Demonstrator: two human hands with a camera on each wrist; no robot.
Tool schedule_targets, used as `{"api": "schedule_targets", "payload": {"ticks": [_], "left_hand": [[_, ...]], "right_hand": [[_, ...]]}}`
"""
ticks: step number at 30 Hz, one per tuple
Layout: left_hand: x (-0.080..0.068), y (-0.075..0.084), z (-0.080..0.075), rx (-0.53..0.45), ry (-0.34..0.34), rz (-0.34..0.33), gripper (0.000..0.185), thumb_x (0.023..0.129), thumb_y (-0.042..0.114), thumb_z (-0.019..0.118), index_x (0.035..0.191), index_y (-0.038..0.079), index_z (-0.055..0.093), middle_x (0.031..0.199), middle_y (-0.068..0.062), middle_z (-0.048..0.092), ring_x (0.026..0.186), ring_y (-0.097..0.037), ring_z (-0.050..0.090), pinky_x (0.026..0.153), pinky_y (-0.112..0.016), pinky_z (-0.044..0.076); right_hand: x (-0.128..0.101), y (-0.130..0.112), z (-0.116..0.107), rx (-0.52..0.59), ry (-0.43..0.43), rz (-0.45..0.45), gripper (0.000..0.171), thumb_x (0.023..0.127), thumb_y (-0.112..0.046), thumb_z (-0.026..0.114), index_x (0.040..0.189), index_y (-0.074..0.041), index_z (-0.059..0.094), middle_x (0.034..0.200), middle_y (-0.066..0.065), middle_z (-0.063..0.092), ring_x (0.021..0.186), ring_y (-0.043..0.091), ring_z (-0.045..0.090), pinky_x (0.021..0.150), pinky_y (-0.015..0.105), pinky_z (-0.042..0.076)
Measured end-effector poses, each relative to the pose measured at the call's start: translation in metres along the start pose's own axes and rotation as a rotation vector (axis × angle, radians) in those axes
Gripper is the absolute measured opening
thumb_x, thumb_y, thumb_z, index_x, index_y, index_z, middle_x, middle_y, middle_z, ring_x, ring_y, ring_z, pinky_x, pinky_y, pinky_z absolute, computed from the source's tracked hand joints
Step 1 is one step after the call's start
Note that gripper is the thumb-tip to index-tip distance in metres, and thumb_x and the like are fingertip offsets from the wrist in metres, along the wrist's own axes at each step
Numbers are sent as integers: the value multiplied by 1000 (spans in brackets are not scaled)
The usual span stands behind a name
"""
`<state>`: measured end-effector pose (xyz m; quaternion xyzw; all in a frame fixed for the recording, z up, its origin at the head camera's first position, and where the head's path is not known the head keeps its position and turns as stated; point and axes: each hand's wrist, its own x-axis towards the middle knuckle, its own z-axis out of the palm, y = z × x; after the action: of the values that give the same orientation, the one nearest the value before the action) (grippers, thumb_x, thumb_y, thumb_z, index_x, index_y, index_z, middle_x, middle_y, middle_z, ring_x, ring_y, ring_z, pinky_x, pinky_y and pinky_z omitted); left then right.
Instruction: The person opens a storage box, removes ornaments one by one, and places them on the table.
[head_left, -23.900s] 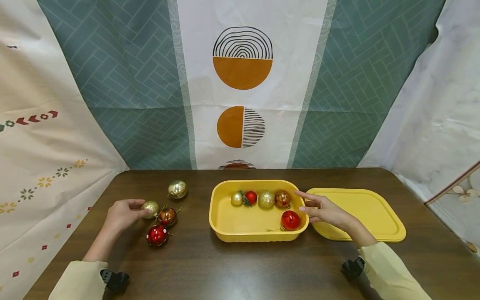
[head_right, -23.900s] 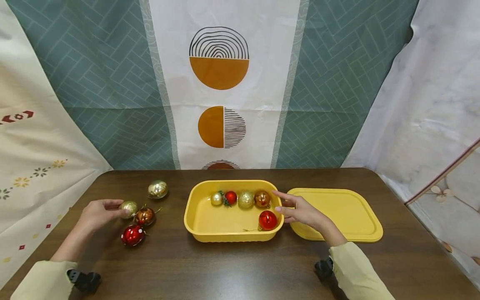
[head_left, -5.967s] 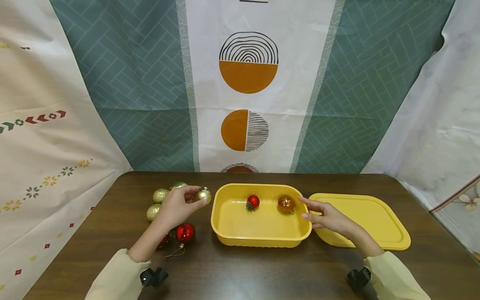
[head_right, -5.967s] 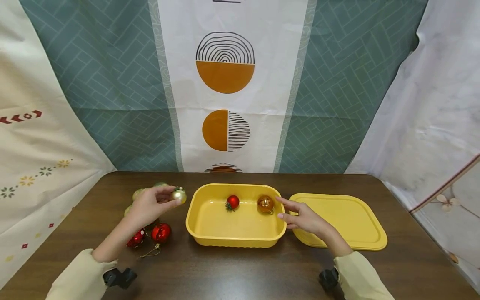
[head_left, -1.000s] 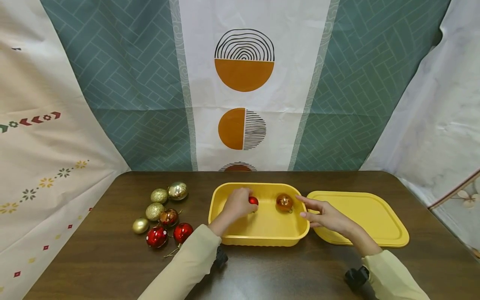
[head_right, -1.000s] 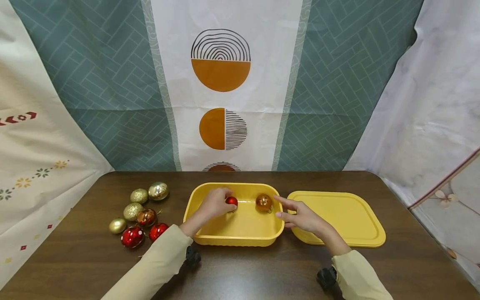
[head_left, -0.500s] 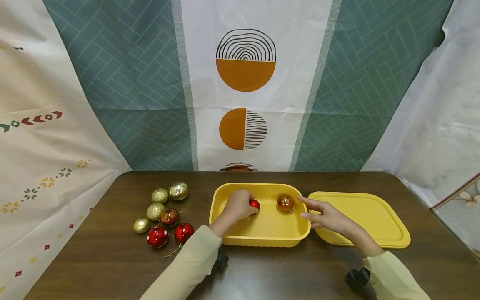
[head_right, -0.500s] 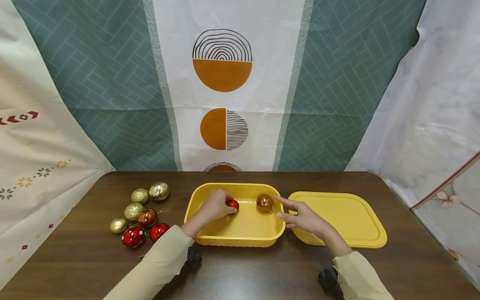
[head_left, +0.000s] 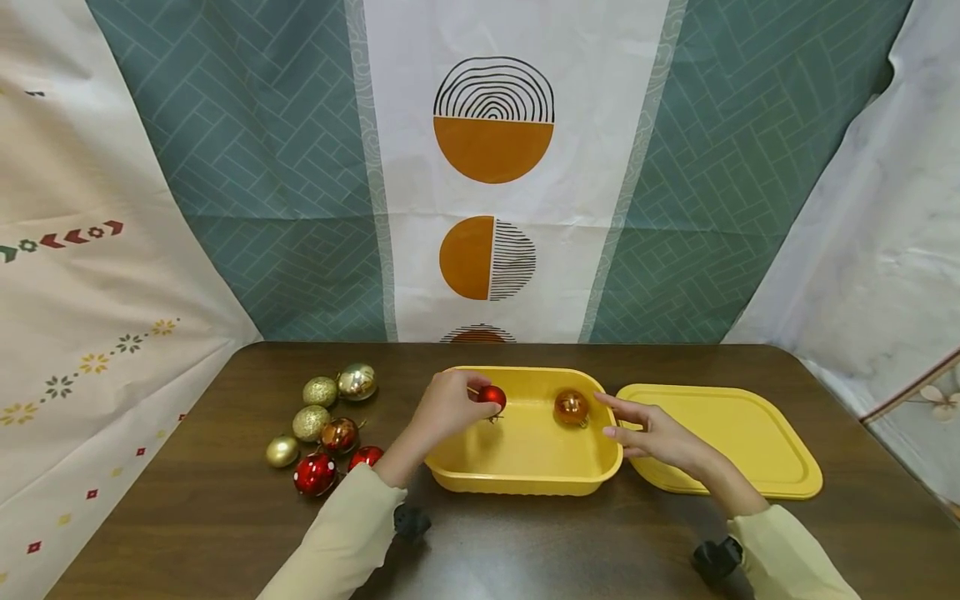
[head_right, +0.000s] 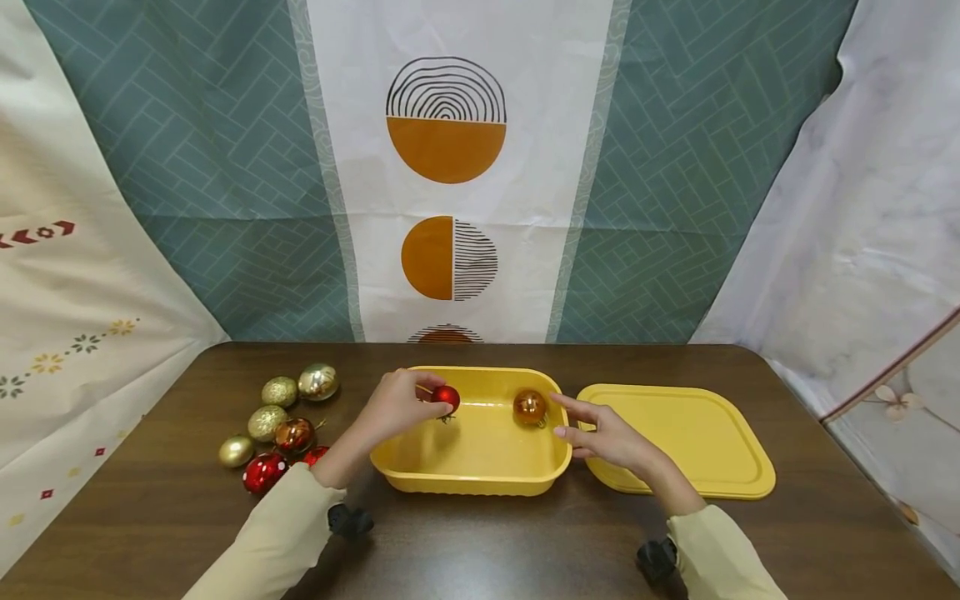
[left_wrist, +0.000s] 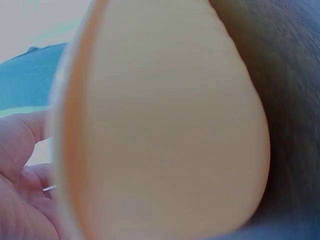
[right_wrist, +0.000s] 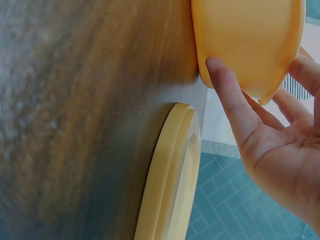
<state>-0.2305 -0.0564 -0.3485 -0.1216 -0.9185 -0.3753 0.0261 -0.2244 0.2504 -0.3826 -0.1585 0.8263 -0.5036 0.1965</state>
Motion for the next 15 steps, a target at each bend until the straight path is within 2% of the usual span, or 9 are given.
{"api": "schedule_targets", "payload": {"ticks": [9,15], "left_hand": [[-17,-10,-29,-45,57,-52,34,72,18,76,102,4,68,89,-6,68,81,-20,63,67,-30,51],[-27,-25,-49,-59,93,-68,36,73,16,75,105,2,66,90,-8,68,80,-19,63,69,-31,51]], "right_hand": [[-1,-1,1,11,7,15,64,90,-26,56,143,-6,26,143,32,20,119,43,43,79,39,51],[-1,-1,1,16,-5,-1,63,91,-24,55,143,-5,25,143,32,19,119,43,44,78,38,51]]}}
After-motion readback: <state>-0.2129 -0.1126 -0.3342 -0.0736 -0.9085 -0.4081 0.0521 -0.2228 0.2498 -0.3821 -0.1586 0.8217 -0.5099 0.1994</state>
